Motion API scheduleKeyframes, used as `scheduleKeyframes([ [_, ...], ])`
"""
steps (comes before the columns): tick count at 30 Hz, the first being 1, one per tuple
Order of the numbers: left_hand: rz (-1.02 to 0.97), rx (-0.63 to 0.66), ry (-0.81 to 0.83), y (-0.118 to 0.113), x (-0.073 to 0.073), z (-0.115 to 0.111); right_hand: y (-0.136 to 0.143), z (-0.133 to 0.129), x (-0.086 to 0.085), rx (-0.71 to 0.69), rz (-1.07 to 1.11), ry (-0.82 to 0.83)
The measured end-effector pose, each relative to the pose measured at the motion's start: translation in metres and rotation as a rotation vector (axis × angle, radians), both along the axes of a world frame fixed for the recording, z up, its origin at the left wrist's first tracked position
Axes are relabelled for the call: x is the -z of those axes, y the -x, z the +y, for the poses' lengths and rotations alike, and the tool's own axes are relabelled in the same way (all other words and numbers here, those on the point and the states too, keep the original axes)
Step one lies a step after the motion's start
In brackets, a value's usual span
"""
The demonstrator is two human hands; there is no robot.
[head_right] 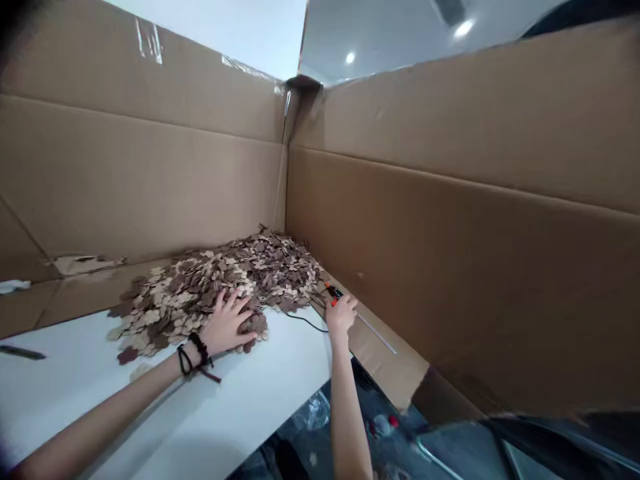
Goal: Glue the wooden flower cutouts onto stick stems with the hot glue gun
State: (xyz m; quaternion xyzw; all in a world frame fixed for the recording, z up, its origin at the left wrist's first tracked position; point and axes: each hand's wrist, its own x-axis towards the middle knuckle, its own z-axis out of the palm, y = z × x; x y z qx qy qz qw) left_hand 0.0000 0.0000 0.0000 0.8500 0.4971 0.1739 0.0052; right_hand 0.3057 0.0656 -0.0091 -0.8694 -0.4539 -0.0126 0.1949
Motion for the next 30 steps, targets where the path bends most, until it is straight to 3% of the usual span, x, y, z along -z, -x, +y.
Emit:
scheduleKeyframes([
  [3,0.013,0.038,-0.070,-0.030,-0.022,-0.004,-0.009,-0.011,0.000,0.040,0.086,0.083],
  [6,0.026,0.070,-0.097,-0.073,-0.031,0.018,-0.013,-0.020,-0.004,0.044,0.190,0.094],
  [10,-0.008,-0.041,0.024,-0.137,-0.017,0.075,-0.008,-0.031,-0.001,0.073,0.315,-0.115],
  [12,-0.001,-0.095,0.124,-0.160,-0.004,0.096,-0.001,-0.036,0.007,0.087,0.428,-0.327],
  [14,0.020,-0.085,0.152,-0.172,0.007,0.106,0.007,-0.040,0.016,0.048,0.681,-0.600],
  [17,0.047,0.005,0.079,-0.169,0.014,0.109,0.021,-0.044,0.016,-0.080,1.057,-0.911],
  [19,0.061,0.054,0.047,-0.158,0.009,0.107,0.030,-0.048,0.004,-0.178,1.268,-0.983],
  [23,0.057,0.072,0.034,-0.126,-0.018,0.100,0.040,-0.060,-0.036,-0.365,1.622,-0.912],
  [25,0.112,0.140,0.016,-0.109,-0.031,0.091,0.041,-0.065,-0.054,-0.431,1.729,-0.831],
  [28,0.266,0.275,0.006,-0.086,-0.039,0.068,0.042,-0.069,-0.071,-0.497,1.848,-0.772],
  [30,0.324,0.291,0.062,-0.070,-0.038,0.049,0.045,-0.072,-0.078,-0.526,1.898,-0.771],
])
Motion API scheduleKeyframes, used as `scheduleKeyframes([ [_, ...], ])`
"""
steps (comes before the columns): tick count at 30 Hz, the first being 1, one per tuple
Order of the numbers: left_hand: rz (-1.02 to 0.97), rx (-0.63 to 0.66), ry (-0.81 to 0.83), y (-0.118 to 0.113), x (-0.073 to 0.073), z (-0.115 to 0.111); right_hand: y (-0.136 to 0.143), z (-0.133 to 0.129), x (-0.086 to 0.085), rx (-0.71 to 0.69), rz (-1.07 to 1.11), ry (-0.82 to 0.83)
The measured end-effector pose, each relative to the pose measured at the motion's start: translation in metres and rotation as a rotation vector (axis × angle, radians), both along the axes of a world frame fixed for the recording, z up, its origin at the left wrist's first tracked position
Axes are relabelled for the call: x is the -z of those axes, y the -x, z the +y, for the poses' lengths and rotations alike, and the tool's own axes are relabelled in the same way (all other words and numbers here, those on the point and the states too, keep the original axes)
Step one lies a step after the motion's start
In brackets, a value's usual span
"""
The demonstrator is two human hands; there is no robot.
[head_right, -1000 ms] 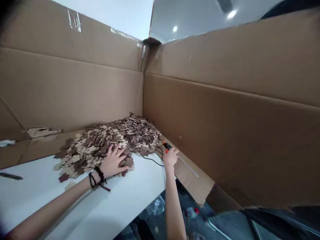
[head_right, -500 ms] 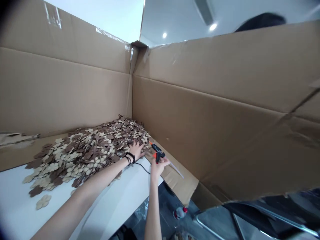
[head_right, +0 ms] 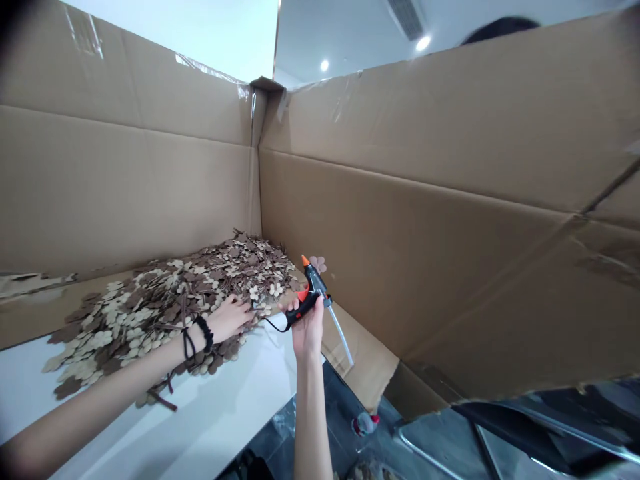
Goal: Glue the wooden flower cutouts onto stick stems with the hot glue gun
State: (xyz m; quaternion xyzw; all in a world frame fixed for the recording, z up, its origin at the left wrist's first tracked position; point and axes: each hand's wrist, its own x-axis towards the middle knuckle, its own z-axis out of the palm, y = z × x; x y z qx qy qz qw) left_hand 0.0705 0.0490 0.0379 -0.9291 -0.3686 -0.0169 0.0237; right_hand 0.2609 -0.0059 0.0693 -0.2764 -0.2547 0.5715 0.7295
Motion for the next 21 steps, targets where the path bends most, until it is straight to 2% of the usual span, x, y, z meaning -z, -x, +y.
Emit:
scheduleKeyframes([
  [3,-0.072,-0.029,0.082,0.020,0.000,-0.026,0.005,-0.007,-0.008,-0.038,-0.002,-0.022],
  [8,-0.321,-0.062,0.004,0.044,-0.009,-0.067,0.009,-0.022,-0.013,-0.007,-0.209,-0.121],
  [15,-0.340,-0.015,0.102,0.064,-0.015,-0.127,0.013,-0.019,-0.003,0.040,-0.337,-0.133],
  [18,-0.326,-0.031,0.114,0.073,-0.017,-0.146,0.014,-0.018,0.001,0.081,-0.367,-0.110],
  [21,-0.291,-0.071,0.167,0.087,-0.016,-0.163,0.004,-0.020,-0.003,0.111,-0.344,-0.080],
])
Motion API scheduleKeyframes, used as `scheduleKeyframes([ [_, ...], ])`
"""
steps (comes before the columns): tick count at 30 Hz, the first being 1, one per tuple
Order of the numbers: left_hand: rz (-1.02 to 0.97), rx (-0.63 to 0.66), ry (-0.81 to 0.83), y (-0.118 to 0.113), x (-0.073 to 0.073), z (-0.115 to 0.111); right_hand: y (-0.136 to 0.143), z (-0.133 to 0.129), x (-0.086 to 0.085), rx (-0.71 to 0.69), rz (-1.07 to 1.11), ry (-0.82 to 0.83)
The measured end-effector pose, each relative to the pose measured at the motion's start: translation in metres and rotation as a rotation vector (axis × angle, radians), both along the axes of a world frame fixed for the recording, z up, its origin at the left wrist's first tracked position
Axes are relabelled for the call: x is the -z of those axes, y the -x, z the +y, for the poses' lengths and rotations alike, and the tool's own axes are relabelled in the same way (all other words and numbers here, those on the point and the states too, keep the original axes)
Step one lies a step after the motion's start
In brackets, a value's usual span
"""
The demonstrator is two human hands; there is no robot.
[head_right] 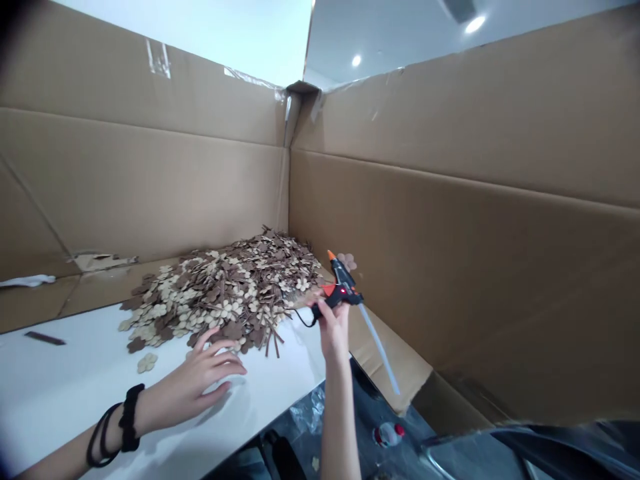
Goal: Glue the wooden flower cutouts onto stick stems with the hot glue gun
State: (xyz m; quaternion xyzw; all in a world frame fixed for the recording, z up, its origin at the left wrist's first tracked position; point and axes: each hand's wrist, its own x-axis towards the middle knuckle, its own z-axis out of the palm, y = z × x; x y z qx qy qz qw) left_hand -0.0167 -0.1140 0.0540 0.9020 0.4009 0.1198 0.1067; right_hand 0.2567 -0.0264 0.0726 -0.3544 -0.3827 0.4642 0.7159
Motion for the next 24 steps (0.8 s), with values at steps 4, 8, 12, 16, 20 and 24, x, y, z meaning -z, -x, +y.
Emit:
scheduleKeyframes([
  [4,0.025,-0.116,0.017,0.011,0.021,-0.010,-0.027,-0.003,-0.013,0.173,0.055,0.004],
  [8,0.086,-0.183,-0.160,-0.005,0.053,0.015,-0.043,-0.004,-0.022,0.401,0.082,-0.077],
  [12,0.076,-0.094,-0.272,-0.045,0.069,0.058,-0.035,-0.006,-0.022,0.542,0.097,-0.129],
  [16,0.060,0.091,-0.391,-0.091,0.073,0.089,-0.018,-0.002,-0.020,0.562,0.013,-0.099],
  [20,0.031,0.024,-0.352,-0.119,0.085,0.113,-0.007,0.004,-0.018,0.509,-0.062,-0.063],
  [24,0.041,-0.010,-0.235,-0.118,0.099,0.133,-0.015,0.005,-0.021,0.532,-0.101,-0.052],
])
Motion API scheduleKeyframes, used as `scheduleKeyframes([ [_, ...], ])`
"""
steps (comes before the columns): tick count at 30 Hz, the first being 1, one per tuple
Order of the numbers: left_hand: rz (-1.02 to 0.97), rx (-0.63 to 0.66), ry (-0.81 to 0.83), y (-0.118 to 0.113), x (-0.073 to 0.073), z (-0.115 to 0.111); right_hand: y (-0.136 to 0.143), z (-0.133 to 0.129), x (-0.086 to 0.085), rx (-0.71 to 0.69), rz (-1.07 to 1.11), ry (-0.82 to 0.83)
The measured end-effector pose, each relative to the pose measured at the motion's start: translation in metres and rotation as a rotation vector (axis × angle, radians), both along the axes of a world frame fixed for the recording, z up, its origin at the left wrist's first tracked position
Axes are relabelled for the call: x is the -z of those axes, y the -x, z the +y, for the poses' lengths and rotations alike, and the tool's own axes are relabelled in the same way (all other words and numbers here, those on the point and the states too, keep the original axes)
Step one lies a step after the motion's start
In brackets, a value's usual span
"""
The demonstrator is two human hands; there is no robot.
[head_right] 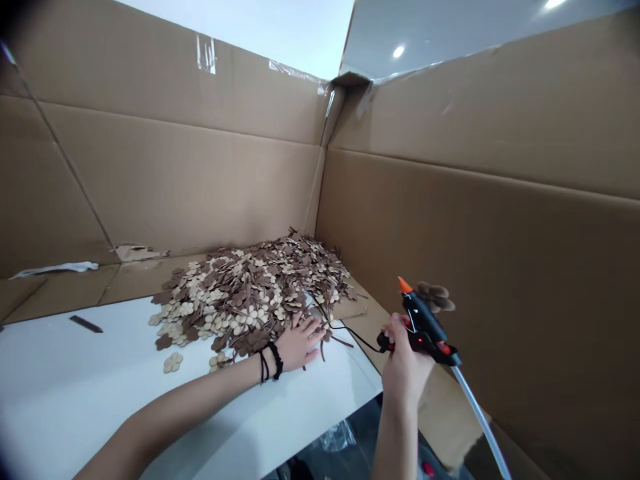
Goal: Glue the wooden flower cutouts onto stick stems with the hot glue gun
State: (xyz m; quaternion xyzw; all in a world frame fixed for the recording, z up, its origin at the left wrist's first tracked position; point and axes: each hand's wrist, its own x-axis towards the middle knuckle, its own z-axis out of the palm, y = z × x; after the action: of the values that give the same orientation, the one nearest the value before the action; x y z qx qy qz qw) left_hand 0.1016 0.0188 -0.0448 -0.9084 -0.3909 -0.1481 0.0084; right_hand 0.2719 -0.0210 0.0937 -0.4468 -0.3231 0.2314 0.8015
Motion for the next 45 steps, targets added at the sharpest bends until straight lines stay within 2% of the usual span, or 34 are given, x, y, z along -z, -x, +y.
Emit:
scheduleKeyframes([
  [4,0.031,-0.033,0.010,0.019,0.002,0.012,-0.023,-0.008,-0.009,-0.027,0.063,-0.083],
  [7,0.058,-0.092,-0.007,0.028,-0.007,0.014,-0.037,-0.016,-0.015,-0.079,0.119,-0.166],
  [9,0.055,-0.139,-0.016,0.027,-0.017,0.013,-0.042,-0.019,-0.018,-0.119,0.131,-0.189],
  [12,0.027,-0.174,-0.075,0.009,-0.032,0.015,-0.040,-0.017,-0.021,-0.199,0.125,-0.190],
  [15,0.056,-0.077,-0.125,-0.020,-0.040,0.029,-0.029,-0.008,-0.030,-0.227,0.046,-0.237],
  [18,0.138,-0.019,-0.035,-0.050,-0.042,0.051,-0.016,0.006,-0.043,-0.287,-0.002,-0.222],
  [22,0.170,-0.108,0.067,-0.071,-0.044,0.070,-0.012,0.020,-0.062,-0.292,-0.037,-0.204],
  [25,0.148,-0.061,0.051,-0.067,-0.046,0.072,-0.021,0.024,-0.075,-0.267,-0.071,-0.240],
  [28,0.174,0.028,0.034,-0.052,-0.043,0.071,-0.030,0.022,-0.084,-0.233,-0.090,-0.303],
  [31,0.190,0.140,0.013,-0.032,-0.034,0.074,-0.033,0.017,-0.082,-0.212,-0.094,-0.308],
  [34,0.183,0.209,-0.035,-0.020,-0.028,0.080,-0.029,0.014,-0.072,-0.243,-0.083,-0.231],
  [37,0.211,0.222,-0.069,-0.021,-0.027,0.084,-0.021,0.012,-0.062,-0.294,-0.097,-0.153],
  [40,0.223,0.221,-0.075,-0.027,-0.033,0.084,-0.015,0.006,-0.060,-0.291,-0.134,-0.105],
  [45,0.120,0.060,-0.095,-0.030,-0.053,0.075,-0.015,-0.004,-0.069,-0.232,-0.182,-0.120],
])
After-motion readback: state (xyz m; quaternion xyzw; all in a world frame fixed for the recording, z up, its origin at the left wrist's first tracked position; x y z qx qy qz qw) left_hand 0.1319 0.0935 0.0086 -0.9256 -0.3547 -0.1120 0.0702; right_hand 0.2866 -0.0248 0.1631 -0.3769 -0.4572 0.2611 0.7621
